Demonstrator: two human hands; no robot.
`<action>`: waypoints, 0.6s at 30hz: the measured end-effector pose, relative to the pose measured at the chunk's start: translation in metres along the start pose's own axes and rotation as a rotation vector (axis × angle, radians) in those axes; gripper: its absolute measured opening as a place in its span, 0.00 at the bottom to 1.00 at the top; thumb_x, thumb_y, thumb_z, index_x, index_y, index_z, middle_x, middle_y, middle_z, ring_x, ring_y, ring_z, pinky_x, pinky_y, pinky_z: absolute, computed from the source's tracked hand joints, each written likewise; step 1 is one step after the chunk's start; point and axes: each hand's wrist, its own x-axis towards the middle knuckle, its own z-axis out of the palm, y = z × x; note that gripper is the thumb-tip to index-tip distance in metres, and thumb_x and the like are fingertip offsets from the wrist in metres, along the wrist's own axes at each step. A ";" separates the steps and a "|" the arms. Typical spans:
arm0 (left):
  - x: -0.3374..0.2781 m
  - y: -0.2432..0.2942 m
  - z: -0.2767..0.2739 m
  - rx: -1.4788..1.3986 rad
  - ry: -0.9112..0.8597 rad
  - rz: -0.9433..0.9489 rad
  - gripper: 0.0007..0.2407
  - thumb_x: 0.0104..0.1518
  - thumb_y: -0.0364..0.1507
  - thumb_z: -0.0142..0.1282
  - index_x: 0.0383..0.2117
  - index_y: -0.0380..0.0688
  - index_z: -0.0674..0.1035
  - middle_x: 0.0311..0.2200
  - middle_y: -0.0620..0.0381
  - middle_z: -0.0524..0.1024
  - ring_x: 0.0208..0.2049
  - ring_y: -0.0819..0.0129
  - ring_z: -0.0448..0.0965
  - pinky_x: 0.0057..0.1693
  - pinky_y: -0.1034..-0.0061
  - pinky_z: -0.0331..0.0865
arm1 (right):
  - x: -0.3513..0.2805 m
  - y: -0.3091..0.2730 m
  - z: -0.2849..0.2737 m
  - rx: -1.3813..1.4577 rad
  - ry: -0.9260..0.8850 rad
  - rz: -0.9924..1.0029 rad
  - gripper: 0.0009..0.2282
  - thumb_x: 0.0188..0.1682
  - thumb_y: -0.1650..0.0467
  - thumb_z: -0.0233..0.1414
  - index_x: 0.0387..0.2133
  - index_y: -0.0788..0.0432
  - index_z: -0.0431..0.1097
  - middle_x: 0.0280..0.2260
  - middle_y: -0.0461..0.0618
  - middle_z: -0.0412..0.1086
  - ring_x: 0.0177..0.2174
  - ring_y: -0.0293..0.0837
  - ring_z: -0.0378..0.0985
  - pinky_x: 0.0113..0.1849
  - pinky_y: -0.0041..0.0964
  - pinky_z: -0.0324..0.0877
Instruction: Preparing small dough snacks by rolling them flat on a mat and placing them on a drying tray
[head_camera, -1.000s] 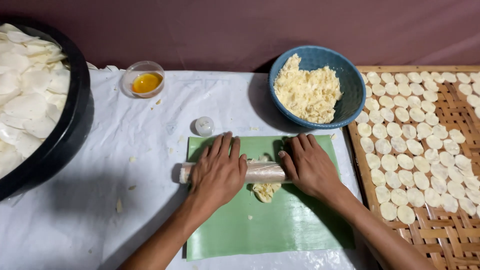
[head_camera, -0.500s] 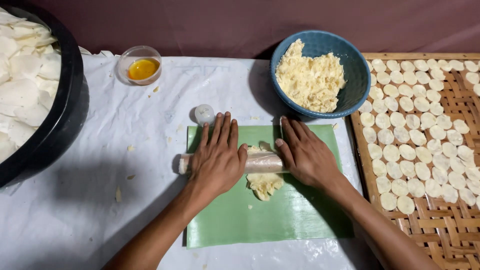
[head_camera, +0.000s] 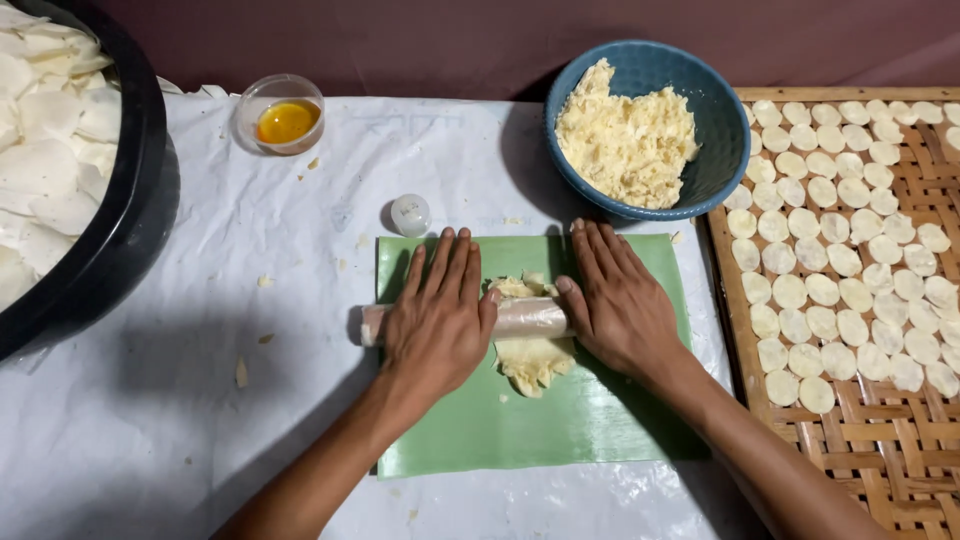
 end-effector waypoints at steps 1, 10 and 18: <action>-0.011 0.006 -0.005 -0.029 0.002 0.009 0.23 0.67 0.38 0.39 0.59 0.28 0.71 0.63 0.34 0.67 0.68 0.44 0.61 0.70 0.48 0.50 | -0.012 -0.004 0.000 -0.002 0.043 -0.037 0.30 0.59 0.57 0.36 0.66 0.69 0.56 0.62 0.67 0.63 0.63 0.60 0.62 0.63 0.47 0.55; -0.036 0.018 -0.026 -0.132 -0.097 0.003 0.22 0.68 0.36 0.39 0.60 0.29 0.69 0.64 0.34 0.64 0.69 0.44 0.58 0.71 0.50 0.47 | -0.041 -0.008 0.000 0.008 0.105 -0.109 0.28 0.60 0.58 0.35 0.65 0.67 0.58 0.63 0.62 0.63 0.63 0.57 0.62 0.63 0.46 0.55; 0.019 -0.006 -0.024 -0.174 -0.240 -0.110 0.26 0.63 0.37 0.45 0.61 0.25 0.67 0.67 0.27 0.54 0.71 0.35 0.50 0.68 0.48 0.53 | -0.015 -0.012 -0.022 -0.014 -0.017 -0.039 0.28 0.60 0.58 0.33 0.67 0.65 0.55 0.67 0.62 0.56 0.67 0.57 0.52 0.66 0.47 0.47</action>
